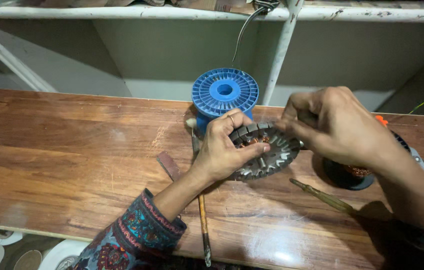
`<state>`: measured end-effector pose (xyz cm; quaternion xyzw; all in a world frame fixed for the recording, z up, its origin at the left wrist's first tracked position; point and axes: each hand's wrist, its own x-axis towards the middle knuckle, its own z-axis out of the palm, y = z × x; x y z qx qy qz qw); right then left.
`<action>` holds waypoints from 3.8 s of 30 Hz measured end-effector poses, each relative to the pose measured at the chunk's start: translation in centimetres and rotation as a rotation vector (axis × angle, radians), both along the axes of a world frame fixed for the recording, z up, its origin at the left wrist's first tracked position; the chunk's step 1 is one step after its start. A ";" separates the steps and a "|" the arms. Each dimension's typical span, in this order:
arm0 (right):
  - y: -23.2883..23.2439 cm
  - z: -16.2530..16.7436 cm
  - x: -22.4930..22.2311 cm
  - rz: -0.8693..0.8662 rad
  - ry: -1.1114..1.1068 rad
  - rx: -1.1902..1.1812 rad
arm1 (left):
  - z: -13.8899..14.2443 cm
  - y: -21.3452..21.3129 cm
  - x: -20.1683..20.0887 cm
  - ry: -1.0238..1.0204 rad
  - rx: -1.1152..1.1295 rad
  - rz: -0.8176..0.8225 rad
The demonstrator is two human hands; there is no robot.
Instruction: The person winds copper wire by hand into the slots of a motor armature. They rotate the armature and feed the wire from a spool, then tuck and secure the wire ends into the slots.
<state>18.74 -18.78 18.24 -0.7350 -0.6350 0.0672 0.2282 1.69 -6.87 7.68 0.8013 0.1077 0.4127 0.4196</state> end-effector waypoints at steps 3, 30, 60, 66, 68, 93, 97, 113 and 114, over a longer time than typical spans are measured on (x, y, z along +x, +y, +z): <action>-0.5 0.7 -0.5 0.003 -0.076 -0.116 | -0.1 -0.1 0.0 -0.016 -0.019 0.017; -0.6 0.8 -0.5 -0.088 -0.080 -0.280 | 0.1 -0.5 0.0 0.027 -0.067 0.033; -1.6 -1.1 -2.9 0.407 -0.023 -0.087 | 0.5 -1.4 -0.3 -0.074 0.123 0.070; -1.4 -2.0 -2.3 0.452 -0.071 0.040 | 0.4 -1.1 -0.1 -0.067 0.163 0.050; -1.2 -2.2 -1.8 0.447 -0.067 0.026 | 0.1 -1.1 0.0 -0.075 0.148 0.065; 2.0 -3.1 1.2 0.307 0.084 0.286 | 0.6 -1.5 -0.3 -0.071 0.183 0.000; 2.5 -3.6 1.8 0.184 0.241 0.192 | 0.7 -1.8 -0.3 -0.102 0.082 -0.073; 3.0 -3.1 3.1 -0.107 0.200 -0.035 | 0.1 -0.9 -0.3 0.040 -0.001 -0.049; 2.4 -2.4 2.9 -0.104 0.181 -0.026 | 0.1 -0.8 -0.3 0.046 -0.021 -0.044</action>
